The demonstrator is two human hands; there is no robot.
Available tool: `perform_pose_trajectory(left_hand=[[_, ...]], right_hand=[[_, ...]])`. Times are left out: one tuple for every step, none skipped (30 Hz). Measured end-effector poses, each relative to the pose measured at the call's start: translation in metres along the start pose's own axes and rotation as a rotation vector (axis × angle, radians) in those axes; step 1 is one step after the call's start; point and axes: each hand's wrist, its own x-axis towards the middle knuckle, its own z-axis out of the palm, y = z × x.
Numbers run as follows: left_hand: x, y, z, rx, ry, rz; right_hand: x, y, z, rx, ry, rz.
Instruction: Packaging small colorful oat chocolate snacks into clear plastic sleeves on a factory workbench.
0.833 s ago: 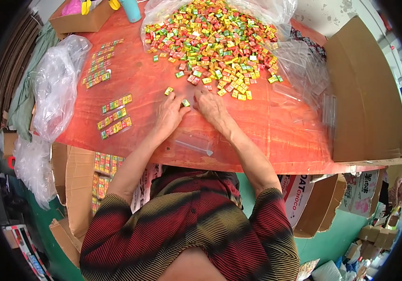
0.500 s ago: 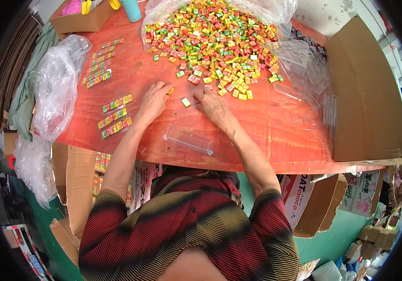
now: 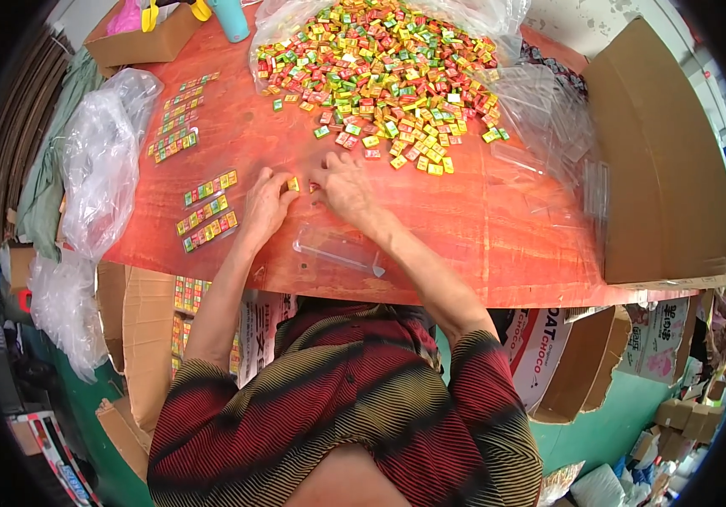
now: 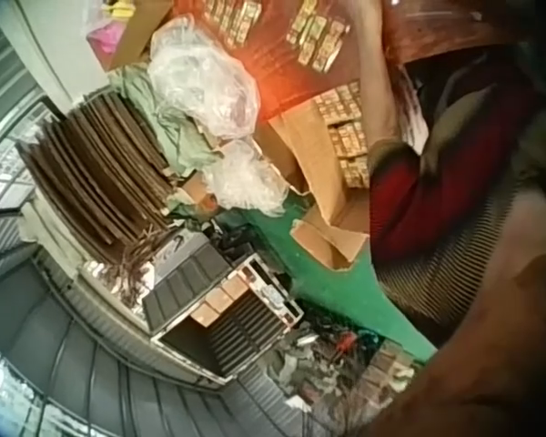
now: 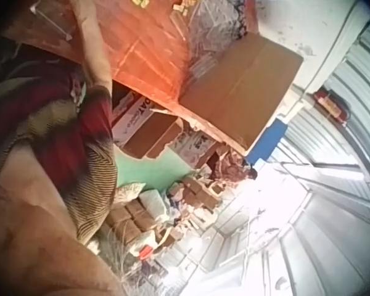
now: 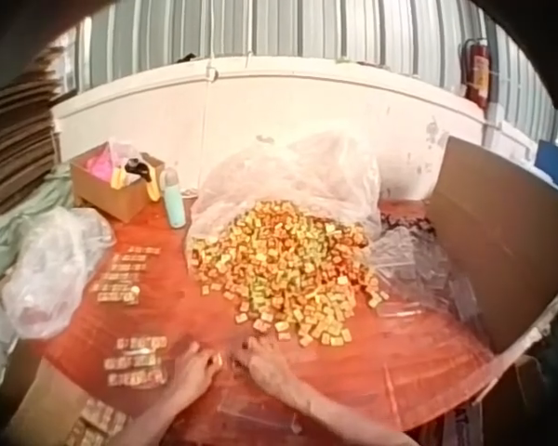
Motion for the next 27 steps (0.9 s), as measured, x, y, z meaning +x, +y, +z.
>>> perform_pose_trajectory(left_hand=[[0.0, -0.001, 0.0, -0.024, -0.016, -0.006], [-0.001, -0.001, -0.001, -0.022, -0.013, -0.01], [-0.001, 0.002, -0.001, -0.036, -0.008, 0.029], [-0.001, 0.004, 0.0, -0.05, -0.004, 0.069], [-0.001, 0.006, 0.001, -0.053, -0.004, 0.067], [0.001, 0.009, 0.003, -0.089, -0.023, 0.103], [0.002, 0.01, 0.004, -0.126, -0.042, 0.141], [0.004, 0.012, 0.008, -0.131, -0.042, 0.145], [0.006, 0.013, 0.013, -0.129, -0.07, 0.142], [0.008, 0.015, 0.017, -0.127, -0.099, 0.14], [0.009, 0.018, 0.018, -0.132, -0.102, 0.144], [0.01, 0.024, 0.019, -0.128, -0.131, 0.138], [0.011, 0.028, 0.021, -0.123, -0.161, 0.131], [0.012, 0.029, 0.024, -0.124, -0.162, 0.133], [0.012, 0.029, 0.028, -0.138, -0.143, 0.164], [0.012, 0.029, 0.031, -0.152, -0.123, 0.195], [0.013, 0.032, 0.032, -0.152, -0.124, 0.197], [0.015, 0.035, 0.033, -0.14, -0.128, 0.199], [0.015, 0.038, 0.034, -0.127, -0.131, 0.201], [0.016, 0.041, 0.036, -0.127, -0.136, 0.209], [0.016, 0.044, 0.038, -0.112, -0.132, 0.21], [0.017, 0.047, 0.04, -0.096, -0.129, 0.212], [0.018, 0.048, 0.044, -0.097, -0.131, 0.221], [0.019, 0.048, 0.05, -0.093, -0.109, 0.217], [0.021, 0.049, 0.055, -0.09, -0.088, 0.214], [0.021, 0.05, 0.057, -0.091, -0.091, 0.22], [0.022, 0.051, 0.059, -0.097, -0.094, 0.196]], right_hand=[[-0.001, -0.001, 0.004, -0.022, -0.024, 0.036], [-0.001, -0.003, 0.007, -0.041, -0.052, 0.066], [-0.001, -0.002, 0.007, -0.039, -0.054, 0.063], [-0.004, 0.001, 0.005, -0.026, -0.033, 0.075], [-0.007, 0.004, 0.002, -0.015, -0.014, 0.089], [-0.009, 0.006, 0.002, -0.016, -0.016, 0.09], [-0.012, 0.009, 0.002, 0.021, -0.076, 0.113], [-0.013, 0.012, 0.001, 0.055, -0.133, 0.135], [-0.013, 0.014, 0.0, 0.048, -0.132, 0.138], [-0.014, 0.015, -0.001, 0.078, -0.149, 0.174], [-0.016, 0.015, -0.002, 0.11, -0.165, 0.211], [-0.018, 0.017, -0.004, 0.106, -0.165, 0.216], [-0.021, 0.019, -0.006, 0.107, -0.146, 0.221], [-0.022, 0.02, -0.008, 0.11, -0.128, 0.222], [-0.025, 0.022, -0.013, 0.109, -0.128, 0.223], [-0.03, 0.024, -0.02, 0.097, -0.103, 0.247], [-0.033, 0.027, -0.026, 0.083, -0.077, 0.272], [-0.035, 0.031, -0.03, 0.082, -0.076, 0.273], [-0.034, 0.036, -0.033, 0.015, 0.015, 0.349], [-0.033, 0.04, -0.036, -0.054, 0.11, 0.431], [-0.033, 0.049, -0.033, -0.143, 0.07, 0.494], [-0.036, 0.052, -0.03, -0.146, 0.076, 0.502], [-0.036, 0.055, -0.027, -0.176, 0.095, 0.483], [-0.037, 0.057, -0.025, -0.208, 0.114, 0.465], [-0.04, 0.055, -0.023, -0.221, 0.106, 0.449], [-0.044, 0.053, -0.02, -0.223, 0.109, 0.454], [-0.048, 0.052, -0.017, -0.195, 0.093, 0.414]])
